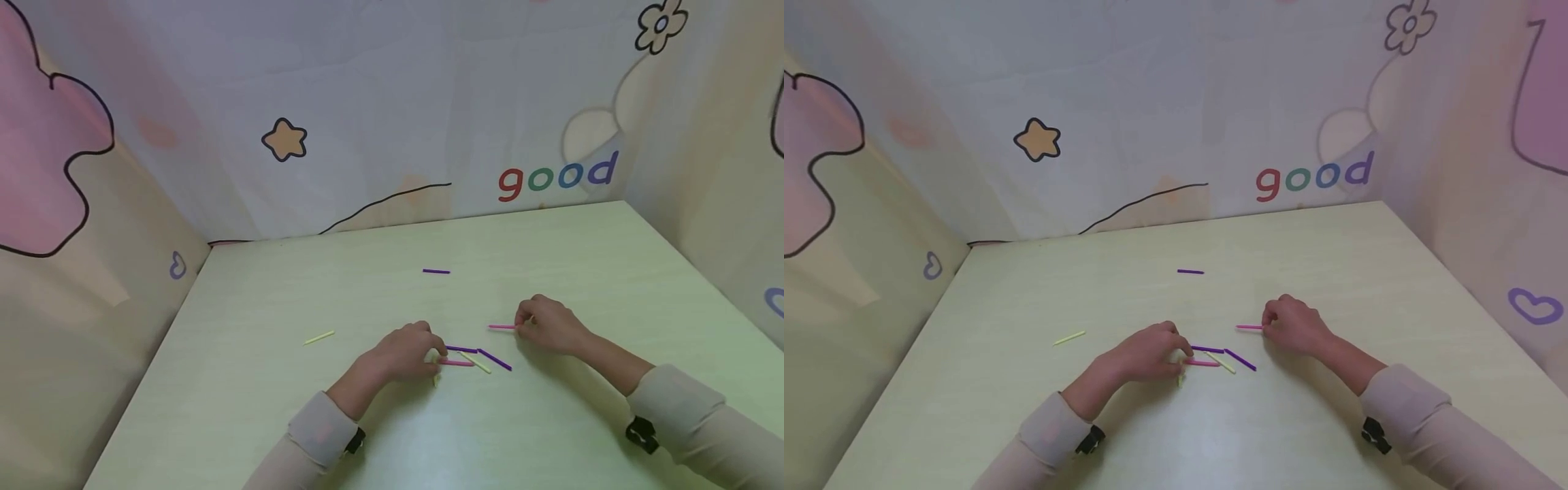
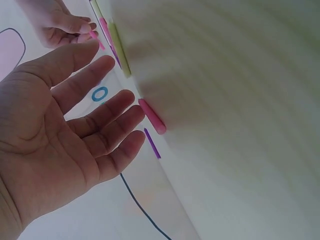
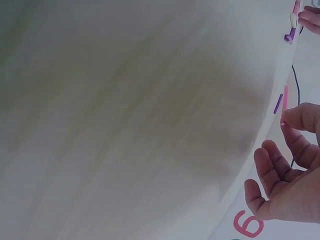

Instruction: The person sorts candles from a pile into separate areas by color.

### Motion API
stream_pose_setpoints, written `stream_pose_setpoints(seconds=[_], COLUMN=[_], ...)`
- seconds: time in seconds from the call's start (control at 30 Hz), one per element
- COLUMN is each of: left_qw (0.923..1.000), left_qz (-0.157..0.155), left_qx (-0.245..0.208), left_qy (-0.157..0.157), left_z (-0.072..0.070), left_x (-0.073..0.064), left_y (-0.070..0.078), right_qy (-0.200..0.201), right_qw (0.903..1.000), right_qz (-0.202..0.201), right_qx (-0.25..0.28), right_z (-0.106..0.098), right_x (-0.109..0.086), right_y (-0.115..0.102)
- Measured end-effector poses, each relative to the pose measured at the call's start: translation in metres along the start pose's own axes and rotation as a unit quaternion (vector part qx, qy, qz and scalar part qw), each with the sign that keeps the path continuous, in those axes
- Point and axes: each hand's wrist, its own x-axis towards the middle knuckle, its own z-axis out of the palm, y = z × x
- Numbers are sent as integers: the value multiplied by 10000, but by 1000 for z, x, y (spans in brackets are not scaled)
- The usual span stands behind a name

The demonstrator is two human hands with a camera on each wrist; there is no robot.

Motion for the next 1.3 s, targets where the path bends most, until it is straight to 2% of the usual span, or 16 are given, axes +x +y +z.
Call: stream_pose_setpoints(seconds=[0.53, 0.73, 1.03, 1.3], left_qw=[9998, 9987, 9958, 9949], left_qz=[-200, -478, -739, -843], left_qx=[-50, -199, -427, -378], left_qy=[-34, -28, 335, 408], left_z=[5, 3, -1, 0], left_x=[8, 8, 1, -3], left_y=[8, 7, -1, -11], right_qy=[62, -34, -56, -35], right_qw=[9999, 9999, 9992, 9983], right_qz=[121, 151, 401, 547], right_qx=[-7, -2, -11, -188], right_z=[-12, -16, -25, -32], right_x=[8, 11, 15, 18], right_y=[27, 36, 47, 57])
